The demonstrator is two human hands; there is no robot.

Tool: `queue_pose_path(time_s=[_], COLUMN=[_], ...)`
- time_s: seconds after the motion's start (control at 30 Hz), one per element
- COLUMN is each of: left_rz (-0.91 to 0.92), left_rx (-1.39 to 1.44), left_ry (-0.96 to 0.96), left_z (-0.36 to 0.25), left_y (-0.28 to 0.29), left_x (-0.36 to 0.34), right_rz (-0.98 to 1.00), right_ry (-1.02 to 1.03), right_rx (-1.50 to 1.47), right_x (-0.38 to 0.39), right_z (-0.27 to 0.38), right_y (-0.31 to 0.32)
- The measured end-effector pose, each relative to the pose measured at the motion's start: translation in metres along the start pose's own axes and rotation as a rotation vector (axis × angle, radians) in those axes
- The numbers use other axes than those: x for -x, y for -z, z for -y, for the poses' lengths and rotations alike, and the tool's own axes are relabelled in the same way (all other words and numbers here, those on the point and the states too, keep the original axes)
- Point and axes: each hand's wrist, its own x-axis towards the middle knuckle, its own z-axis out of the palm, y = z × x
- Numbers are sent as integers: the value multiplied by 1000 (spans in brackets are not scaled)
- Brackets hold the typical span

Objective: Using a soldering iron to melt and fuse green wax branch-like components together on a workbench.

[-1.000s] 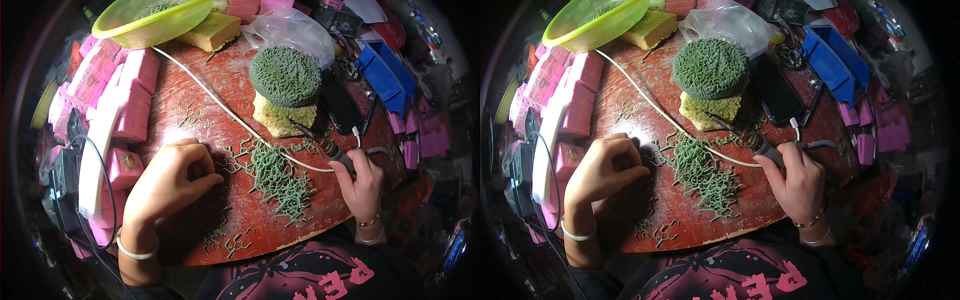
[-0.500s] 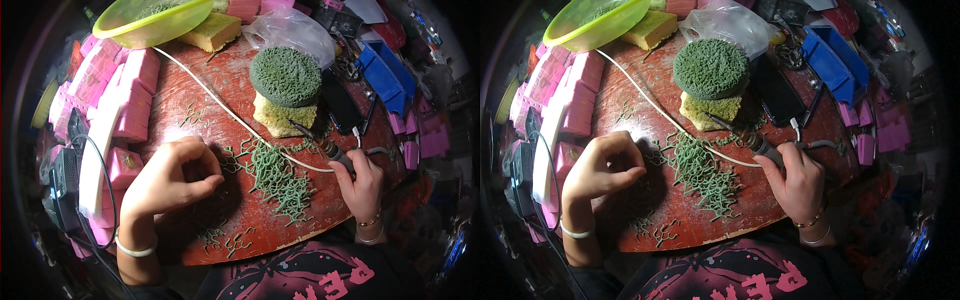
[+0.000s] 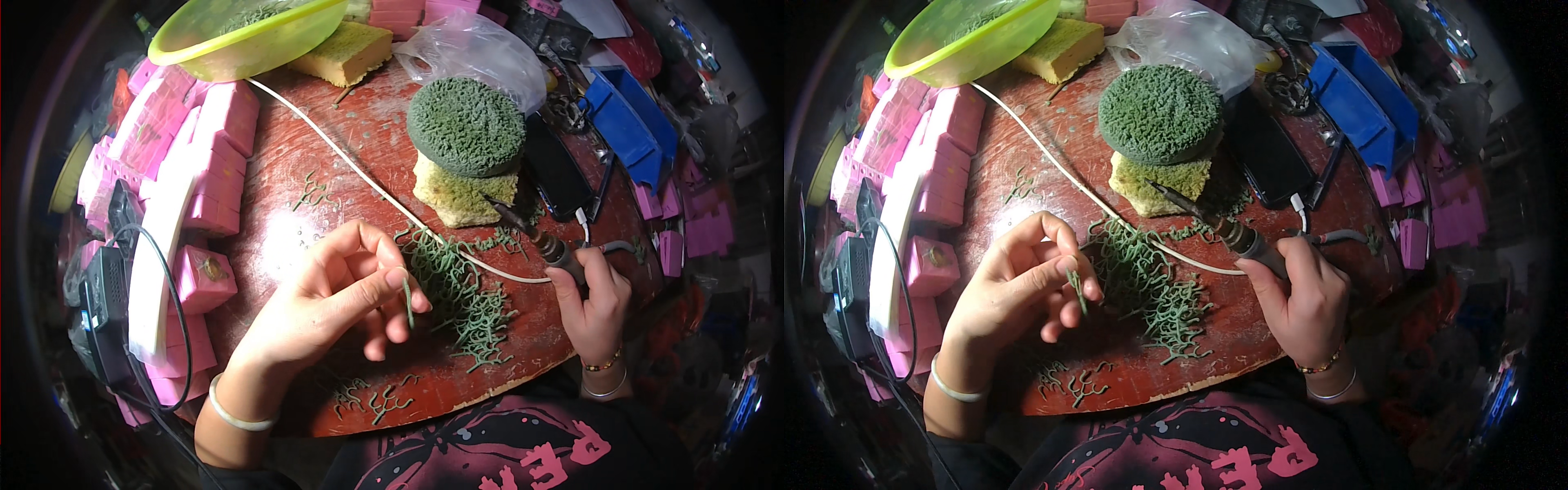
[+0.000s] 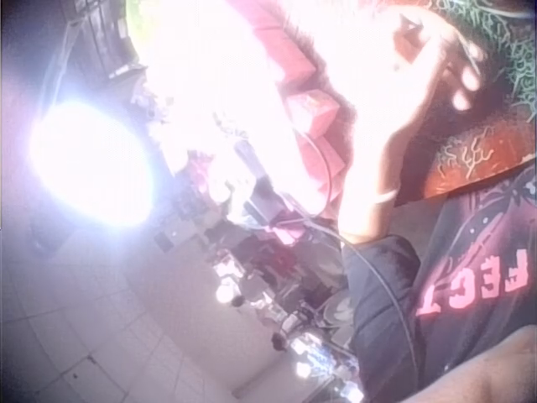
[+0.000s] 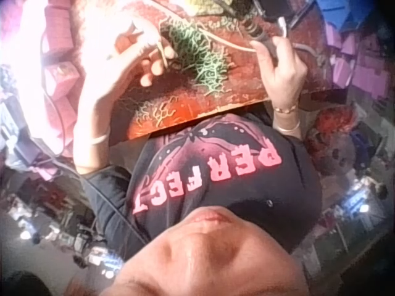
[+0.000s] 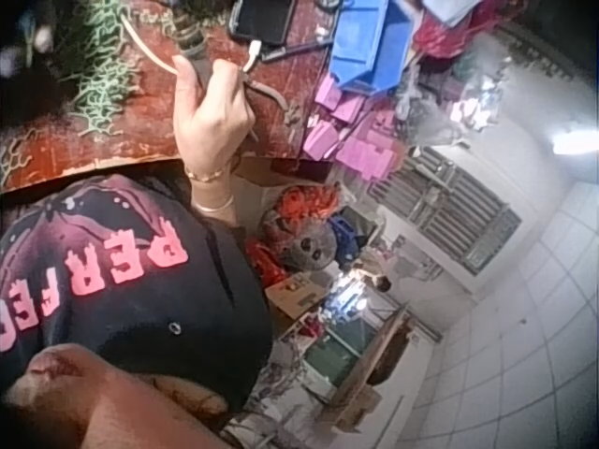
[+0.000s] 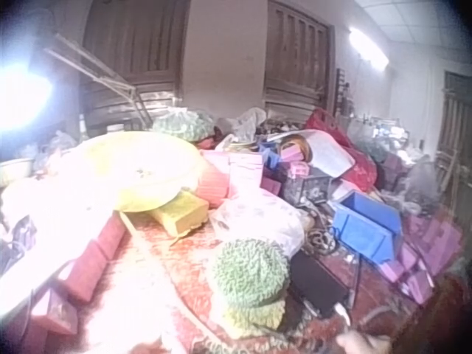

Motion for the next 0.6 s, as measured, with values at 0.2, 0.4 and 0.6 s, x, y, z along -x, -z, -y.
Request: queue_pose_path(time_s=[0.2,0.4,0.6], left_rz=[105,112,137], left_rx=[138,-5,32], left_ry=[-72,-3,1], left_z=[10,5,4], left_y=[8,9,7], left_x=[-2,1,1], right_rz=[-20,112,23], right_ry=[24,-39,-54], right_rx=[2,22,59], right_x=[-1,-2,-3], right_z=[0,4,5], right_y=[-2,3,-2])
